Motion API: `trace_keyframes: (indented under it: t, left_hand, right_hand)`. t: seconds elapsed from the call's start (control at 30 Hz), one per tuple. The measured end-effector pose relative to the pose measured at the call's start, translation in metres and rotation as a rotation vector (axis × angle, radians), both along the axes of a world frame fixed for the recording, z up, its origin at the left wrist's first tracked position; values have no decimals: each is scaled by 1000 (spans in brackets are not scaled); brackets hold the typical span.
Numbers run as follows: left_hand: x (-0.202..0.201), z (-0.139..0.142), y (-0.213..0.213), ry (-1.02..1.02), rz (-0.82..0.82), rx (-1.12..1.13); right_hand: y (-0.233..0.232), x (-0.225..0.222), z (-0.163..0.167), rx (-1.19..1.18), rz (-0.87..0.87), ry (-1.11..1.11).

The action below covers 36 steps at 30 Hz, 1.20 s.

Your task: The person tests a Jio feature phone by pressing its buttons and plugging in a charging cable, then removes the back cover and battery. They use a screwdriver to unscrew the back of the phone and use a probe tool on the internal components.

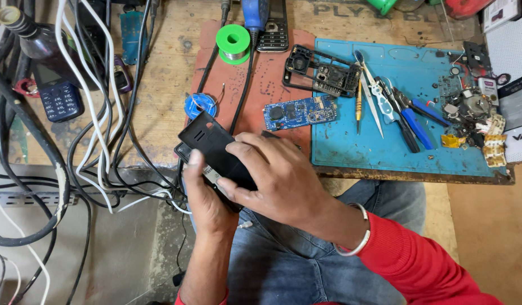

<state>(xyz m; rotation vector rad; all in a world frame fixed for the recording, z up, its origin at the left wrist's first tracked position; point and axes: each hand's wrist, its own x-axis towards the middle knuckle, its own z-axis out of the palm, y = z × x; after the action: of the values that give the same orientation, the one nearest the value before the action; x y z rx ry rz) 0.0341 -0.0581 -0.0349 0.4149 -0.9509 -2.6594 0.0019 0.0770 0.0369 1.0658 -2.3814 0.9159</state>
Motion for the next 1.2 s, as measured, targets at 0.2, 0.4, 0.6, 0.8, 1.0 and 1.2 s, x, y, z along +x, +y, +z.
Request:
trace_keyframes:
  t: [0.2,0.4,0.6,0.8,1.0,1.2]
  left_hand:
    - [-4,15,3,-76,-89,-106]
    - [-5,24,1,-83,-88,-121]
    - [-5,24,0,-83,-95,-91]
    - [-4,25,0,-96,-85,-74]
    - [-6,24,-2,-96,-102,-120]
    - [-7,24,-1,-87,-103,-145]
  right_hand:
    - [57,-50,13,219,-50,-36]
    - [79,-76,11,379,-33,-67]
    - [85,-89,9,388,-68,47]
    - [110,-130,4,326,-183,139]
    - [116,-146,-7,357,-82,-44]
    - [116,-168,-3,348,-18,-97]
